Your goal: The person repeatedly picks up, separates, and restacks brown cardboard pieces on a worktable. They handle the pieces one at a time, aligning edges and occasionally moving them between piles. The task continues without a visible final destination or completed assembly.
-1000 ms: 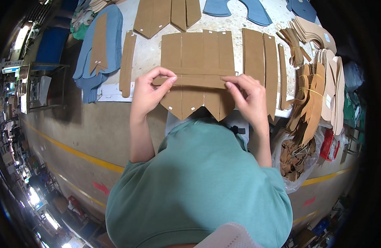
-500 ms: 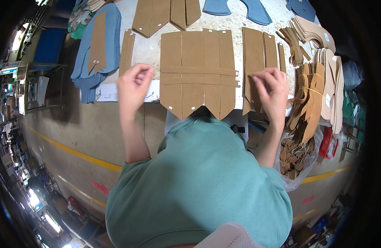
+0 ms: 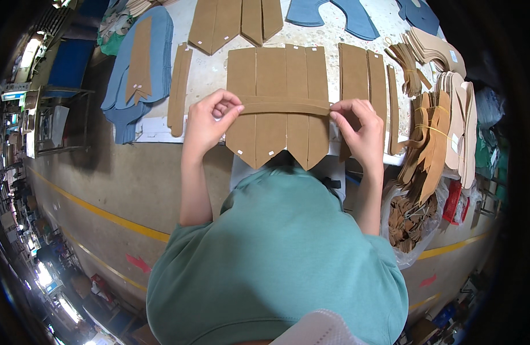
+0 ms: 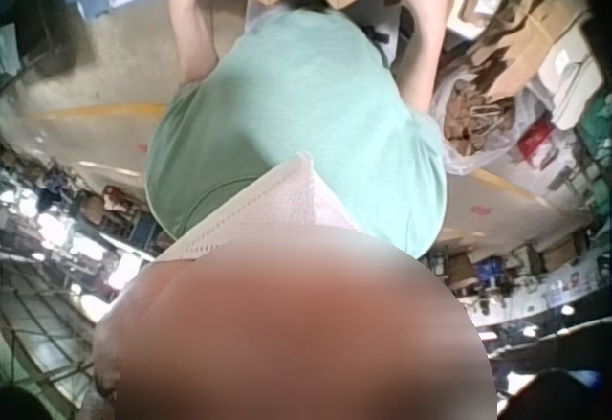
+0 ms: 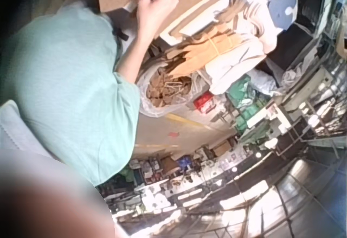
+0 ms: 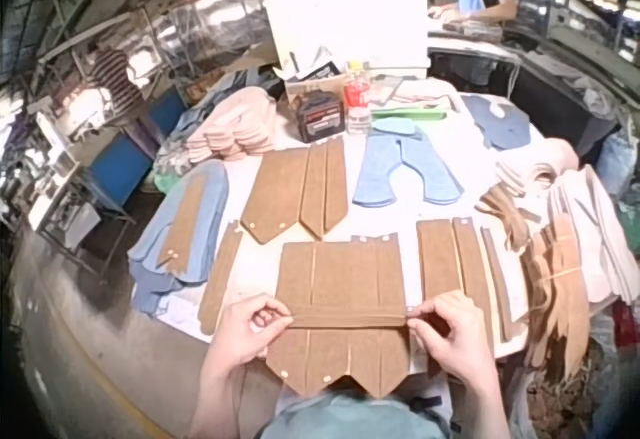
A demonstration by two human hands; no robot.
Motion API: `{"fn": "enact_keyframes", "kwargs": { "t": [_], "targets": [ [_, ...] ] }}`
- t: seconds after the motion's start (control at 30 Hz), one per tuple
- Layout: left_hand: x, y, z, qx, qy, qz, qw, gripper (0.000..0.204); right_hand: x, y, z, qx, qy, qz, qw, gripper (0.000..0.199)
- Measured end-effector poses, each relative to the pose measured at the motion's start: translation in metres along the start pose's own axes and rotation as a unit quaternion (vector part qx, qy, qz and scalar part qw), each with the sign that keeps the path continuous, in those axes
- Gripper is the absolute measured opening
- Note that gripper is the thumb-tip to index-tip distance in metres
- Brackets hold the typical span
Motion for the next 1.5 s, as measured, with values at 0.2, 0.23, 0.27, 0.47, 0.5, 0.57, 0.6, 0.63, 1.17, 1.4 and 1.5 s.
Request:
{"fn": "enact_keyframes", "kwargs": {
  "t": [0.2,0.23,0.27,0.47,0.5,0.57,0.6,0.63,1.17,1.4,1.5],
  "targets": [
    [0.014,-0.004,0.002,0.033,-0.033,-0.041,0.998,0.009,0.014,0.004,-0.008,-0.117,-0.027,0.038,0.992,0.008],
    [0.014,-0.004,0.002,0.04,-0.034,-0.041,0.998,0.009,0.014,0.004,-0.009,-0.127,-0.027,0.04,0.991,0.008],
    [0.015,-0.005,0.002,0.044,-0.036,-0.045,0.997,0.01,0.015,0.003,-0.01,-0.136,-0.024,0.034,0.99,0.008],
    [0.015,-0.003,-0.003,0.038,-0.021,-0.059,0.997,0.016,0.014,0.005,-0.003,-0.139,-0.058,0.048,0.988,0.013],
    [0.015,-0.006,-0.003,0.068,-0.021,-0.082,0.994,0.017,0.014,0.006,0.001,-0.142,-0.071,0.052,0.986,0.014],
    [0.011,-0.01,-0.004,0.107,-0.011,-0.102,0.989,0.02,0.013,0.006,0.01,-0.148,-0.096,0.055,0.983,0.015],
    [0.011,-0.011,-0.005,0.116,-0.008,-0.107,0.987,0.021,0.013,0.005,0.012,-0.149,-0.082,0.046,0.984,0.016],
    [0.01,-0.012,-0.006,0.12,-0.006,-0.113,0.986,0.022,0.012,0.006,0.012,-0.155,-0.066,0.054,0.984,0.017],
    [0.016,-0.034,-0.008,0.165,0.045,-0.115,0.979,0.027,0.008,0.0,-0.005,-0.127,-0.013,0.066,0.99,0.015],
    [0.031,-0.123,-0.036,0.129,0.13,-0.308,0.934,0.027,0.007,0.041,0.013,-0.013,-0.049,0.145,0.988,0.016],
    [0.039,-0.157,-0.063,0.095,0.194,-0.347,0.913,0.023,0.004,0.058,0.029,0.045,-0.117,0.167,0.978,0.019]
  ]
}}
Point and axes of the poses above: each hand's wrist, its own x-axis towards the middle knuckle, its own z-axis out of the back of the hand, y = z × x, the point moved 7 cm from there along x, towards the middle knuckle, and after that the axes turned 4 degrees about y, right-handed, at the moved point
